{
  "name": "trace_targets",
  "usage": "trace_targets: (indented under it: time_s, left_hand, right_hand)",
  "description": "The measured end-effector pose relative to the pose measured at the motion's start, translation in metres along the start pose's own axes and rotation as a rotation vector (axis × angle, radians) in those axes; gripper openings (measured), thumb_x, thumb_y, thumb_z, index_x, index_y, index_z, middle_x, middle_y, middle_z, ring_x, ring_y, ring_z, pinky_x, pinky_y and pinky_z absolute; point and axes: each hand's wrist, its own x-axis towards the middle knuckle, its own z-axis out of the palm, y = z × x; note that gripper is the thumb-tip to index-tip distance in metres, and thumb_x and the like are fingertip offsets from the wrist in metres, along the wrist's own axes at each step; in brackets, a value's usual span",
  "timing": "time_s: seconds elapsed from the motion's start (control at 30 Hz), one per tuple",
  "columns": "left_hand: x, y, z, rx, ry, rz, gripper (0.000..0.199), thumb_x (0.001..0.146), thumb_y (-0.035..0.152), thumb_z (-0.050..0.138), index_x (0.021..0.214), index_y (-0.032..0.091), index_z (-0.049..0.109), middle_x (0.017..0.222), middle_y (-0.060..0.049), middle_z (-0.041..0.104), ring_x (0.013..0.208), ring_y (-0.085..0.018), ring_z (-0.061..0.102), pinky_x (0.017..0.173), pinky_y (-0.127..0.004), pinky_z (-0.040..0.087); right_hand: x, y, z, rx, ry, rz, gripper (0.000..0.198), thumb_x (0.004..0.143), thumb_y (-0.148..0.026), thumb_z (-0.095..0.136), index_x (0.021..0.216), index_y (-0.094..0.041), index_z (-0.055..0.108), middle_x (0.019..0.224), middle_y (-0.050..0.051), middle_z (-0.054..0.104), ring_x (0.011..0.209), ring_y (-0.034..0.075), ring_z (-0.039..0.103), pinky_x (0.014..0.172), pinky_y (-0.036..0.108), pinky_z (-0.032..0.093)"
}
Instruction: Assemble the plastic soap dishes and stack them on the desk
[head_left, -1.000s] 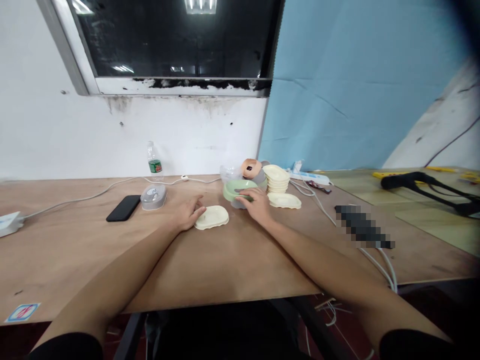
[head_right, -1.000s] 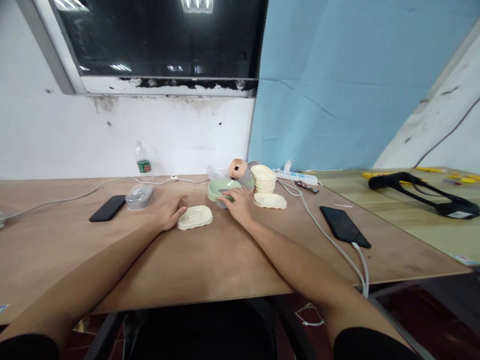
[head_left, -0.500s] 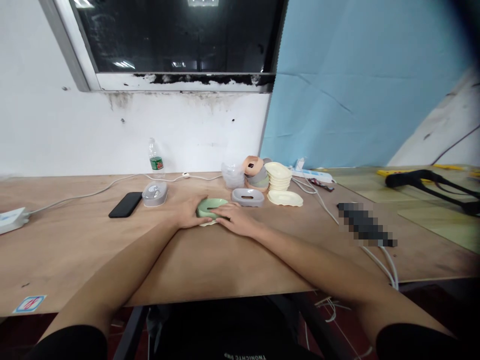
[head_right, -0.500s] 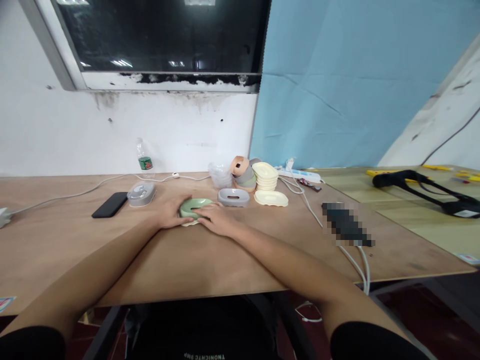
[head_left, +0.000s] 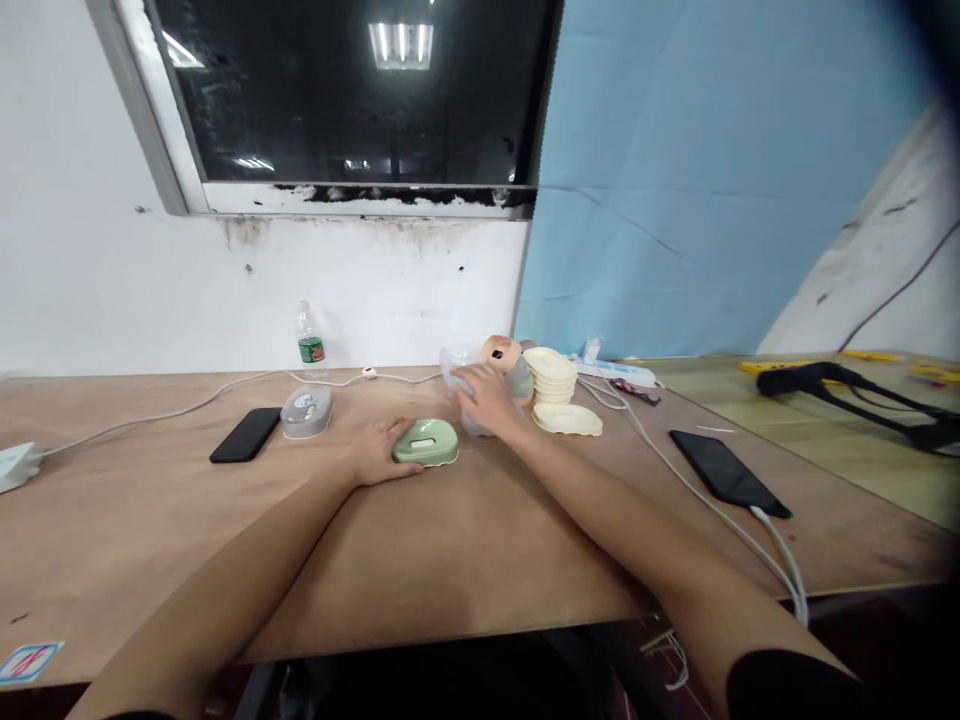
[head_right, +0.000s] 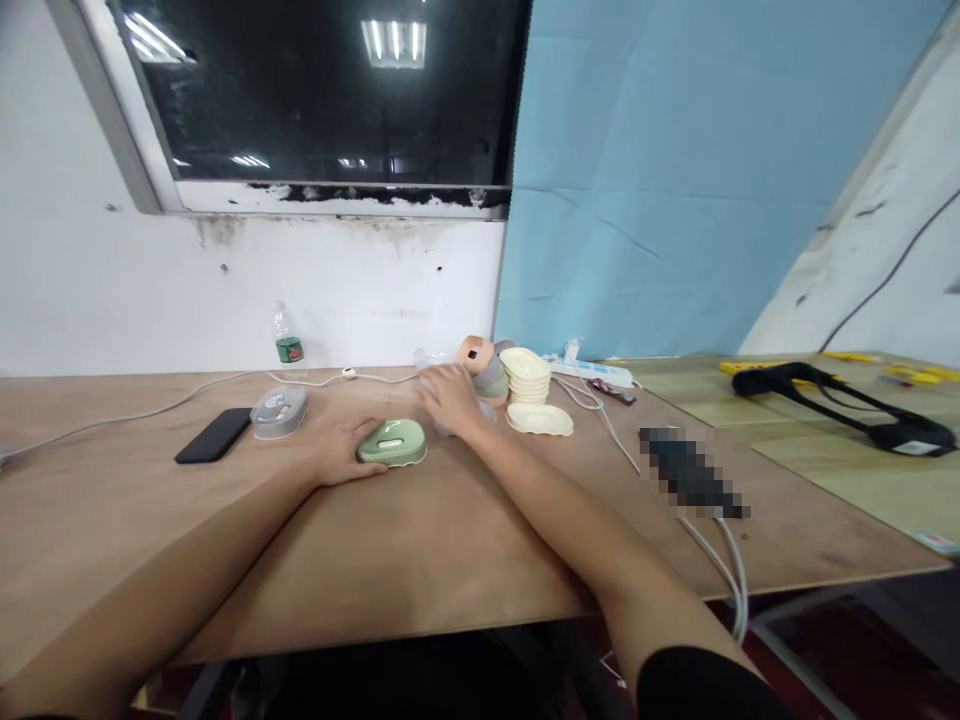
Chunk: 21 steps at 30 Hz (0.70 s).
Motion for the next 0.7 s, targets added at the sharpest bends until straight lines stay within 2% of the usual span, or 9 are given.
trace_targets:
  time_s: [0.07,0.17,0.27,0.33,0.43,0.57,0.63,0.7]
  left_hand:
    - [0.000,-0.002,0.000,0.016,0.004,-0.018,0.085,0.081,0.068,0.053,0.148,0.019,0.035,0.147,-0.014,0.043,0.130,-0.035,0.045,0.108,-0.046,0.036]
    - [-0.001,-0.003,0.000,0.041,-0.018,-0.051,0.086,0.082,0.068,0.052,0.150,0.019,0.031,0.153,-0.015,0.034,0.135,-0.037,0.040,0.110,-0.049,0.033]
    - [-0.002,-0.003,0.000,0.036,-0.039,-0.076,0.089,0.080,0.071,0.051,0.150,0.019,0.030,0.155,-0.016,0.030,0.136,-0.037,0.039,0.110,-0.051,0.032]
    - [-0.002,-0.002,0.001,0.022,-0.016,-0.077,0.087,0.081,0.072,0.050,0.149,0.020,0.031,0.154,-0.016,0.032,0.136,-0.036,0.038,0.110,-0.051,0.031]
    - [-0.002,-0.003,0.004,-0.008,0.087,-0.082,0.081,0.085,0.069,0.047,0.148,0.021,0.032,0.153,-0.014,0.036,0.138,-0.034,0.037,0.112,-0.049,0.029]
    - [-0.001,-0.007,0.007,-0.103,0.302,-0.166,0.075,0.092,0.059,0.040,0.152,0.017,0.019,0.149,-0.015,0.040,0.133,-0.030,0.044,0.110,-0.047,0.032]
    - [-0.001,-0.008,0.005,-0.152,0.381,-0.178,0.073,0.094,0.055,0.039,0.152,0.015,0.016,0.144,-0.016,0.046,0.126,-0.028,0.051,0.108,-0.045,0.035]
    - [-0.002,-0.008,0.001,-0.157,0.434,-0.188,0.068,0.095,0.053,0.038,0.150,0.015,0.024,0.136,-0.014,0.055,0.118,-0.026,0.056,0.104,-0.042,0.038]
  right_hand:
    - [0.019,0.023,0.003,-0.127,0.004,0.068,0.040,0.093,-0.032,0.047,0.128,-0.015,0.057,0.126,0.014,0.062,0.117,0.030,0.050,0.103,0.045,0.030]
    - [0.034,0.046,0.011,-0.260,-0.071,0.088,0.039,0.091,-0.026,0.048,0.128,-0.014,0.057,0.121,0.017,0.064,0.116,0.032,0.051,0.105,0.050,0.025]
    - [0.037,0.055,0.014,-0.260,-0.106,0.066,0.035,0.090,-0.019,0.046,0.121,-0.015,0.062,0.111,0.015,0.067,0.110,0.030,0.054,0.103,0.048,0.026]
    - [0.037,0.053,0.012,-0.198,-0.067,0.061,0.035,0.091,-0.018,0.043,0.119,-0.015,0.063,0.108,0.014,0.067,0.107,0.029,0.055,0.099,0.045,0.031]
    - [0.031,0.038,0.003,-0.059,0.066,0.046,0.036,0.093,-0.021,0.038,0.118,-0.015,0.062,0.106,0.014,0.065,0.104,0.028,0.054,0.095,0.043,0.037]
    - [0.001,-0.003,0.000,0.208,0.226,0.046,0.033,0.093,-0.031,0.043,0.120,-0.019,0.057,0.104,0.011,0.062,0.103,0.026,0.055,0.096,0.043,0.042]
    - [-0.019,-0.025,0.006,0.366,0.233,0.071,0.035,0.092,-0.037,0.048,0.122,-0.021,0.053,0.103,0.009,0.061,0.098,0.024,0.058,0.092,0.040,0.046]
    - [-0.035,-0.041,0.016,0.511,0.197,0.105,0.037,0.092,-0.042,0.048,0.123,-0.022,0.050,0.102,0.008,0.061,0.095,0.021,0.059,0.087,0.036,0.049]
